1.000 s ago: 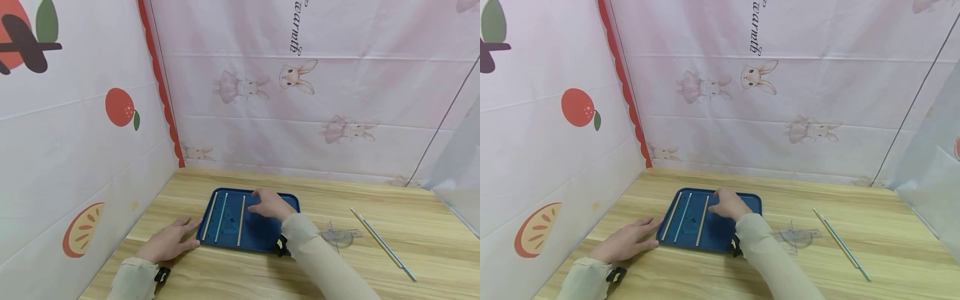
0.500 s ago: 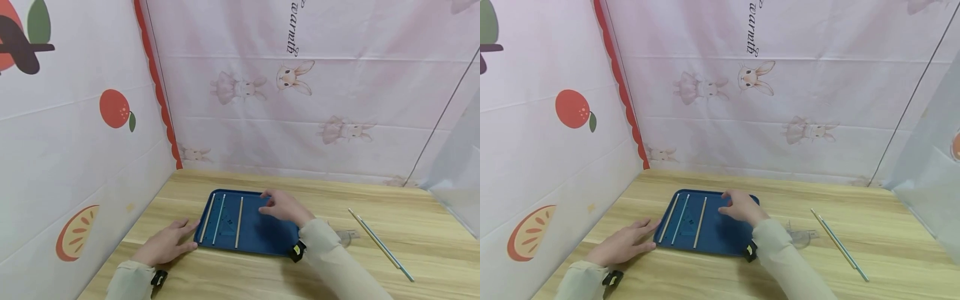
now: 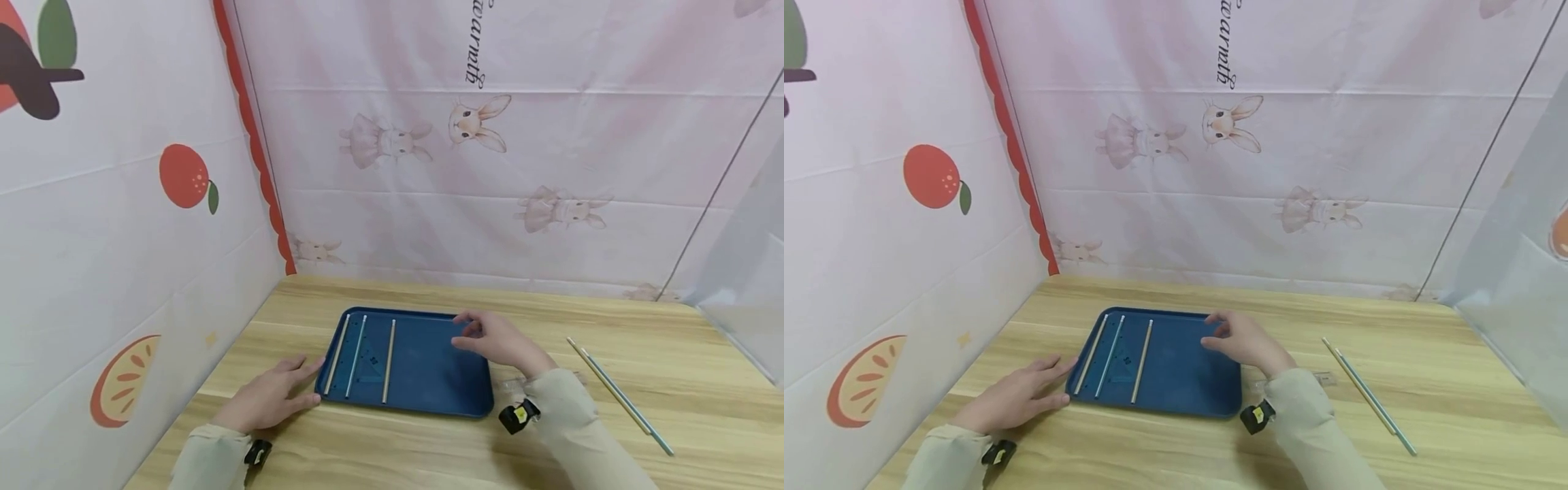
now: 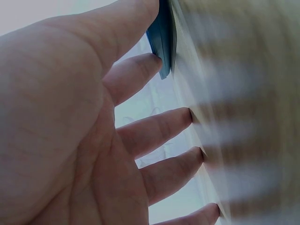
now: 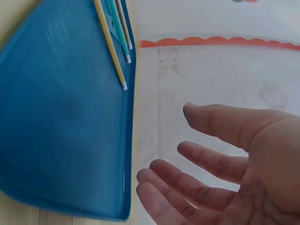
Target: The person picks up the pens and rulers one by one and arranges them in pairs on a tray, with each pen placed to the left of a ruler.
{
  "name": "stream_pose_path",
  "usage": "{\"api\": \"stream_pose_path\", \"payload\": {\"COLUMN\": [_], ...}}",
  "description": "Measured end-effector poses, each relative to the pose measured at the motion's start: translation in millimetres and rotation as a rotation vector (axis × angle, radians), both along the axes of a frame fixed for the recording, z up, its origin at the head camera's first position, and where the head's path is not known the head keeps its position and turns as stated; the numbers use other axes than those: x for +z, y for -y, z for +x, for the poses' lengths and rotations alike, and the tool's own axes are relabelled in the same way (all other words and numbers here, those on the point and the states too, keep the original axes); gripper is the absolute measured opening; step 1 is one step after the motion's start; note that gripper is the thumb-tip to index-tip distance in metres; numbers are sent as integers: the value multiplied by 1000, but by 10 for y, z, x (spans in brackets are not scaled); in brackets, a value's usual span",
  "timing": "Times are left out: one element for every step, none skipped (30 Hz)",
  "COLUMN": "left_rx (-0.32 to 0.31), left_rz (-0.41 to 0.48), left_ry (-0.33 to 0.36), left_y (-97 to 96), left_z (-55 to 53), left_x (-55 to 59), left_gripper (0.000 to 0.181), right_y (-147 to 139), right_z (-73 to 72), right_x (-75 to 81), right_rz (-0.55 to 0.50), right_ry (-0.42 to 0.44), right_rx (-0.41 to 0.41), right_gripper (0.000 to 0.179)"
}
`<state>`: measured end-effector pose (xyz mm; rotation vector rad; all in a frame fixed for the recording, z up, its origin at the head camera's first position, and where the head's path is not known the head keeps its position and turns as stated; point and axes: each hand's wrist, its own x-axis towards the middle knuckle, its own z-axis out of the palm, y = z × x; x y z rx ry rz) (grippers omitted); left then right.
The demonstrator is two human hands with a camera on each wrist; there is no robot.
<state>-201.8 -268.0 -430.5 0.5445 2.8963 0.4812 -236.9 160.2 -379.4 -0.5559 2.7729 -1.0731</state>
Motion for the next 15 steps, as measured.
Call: {"api": "stream_pose_path", "payload": {"left_rx": [-4,-4,-4,-1,0,1,3,3,2,2,0,2,2,4,4], "left_rz": [0,0,-1,-2,-4,-5,-4,-3,-4,-3,-3,-3,-6,-8,-11], "left_ry": [-2,-1,-1,0,1,1,0,0,-2,-3,-3,-2,-1,0,1], "left_y": [0,0,-3,-3,-3,-3,-6,-7,-8,-8,-8,-8,-8,-6,-6], "left_z": [1,1,2,3,3,1,1,-1,-3,-7,-8,-10,-11,-13,-12], "left_x": [5,8,11,11,9,6,8,6,6,4,4,3,3,1,4], "left_gripper": [75,75,75,75,75,75,75,75,75,75,75,75,75,75,75], "right_y": [-25,-49,-71,-92,-116,-140,-163,-185,-207,-228,-248,-267,-282,-298,-315], "right_z": [11,23,37,51,65,79,94,110,126,143,161,175,191,205,216], "right_x": [0,0,-2,-4,-4,-6,-9,-11,-13,-11,-9,-10,-10,-6,-2], "right_rz": [-7,-13,-17,-21,-22,-24,-27,-32,-38,-46,-54,-58,-65,-69,-65], "right_ry": [-5,-6,-7,-8,-8,-8,-3,4,11,19,30,36,45,51,54], "right_rx": [1,1,3,3,4,5,4,-1,-7,-10,-13,-12,-18,-20,-21], "right_gripper": [43,43,43,43,44,44,45,44,44,44,44,44,44,44,45]}}
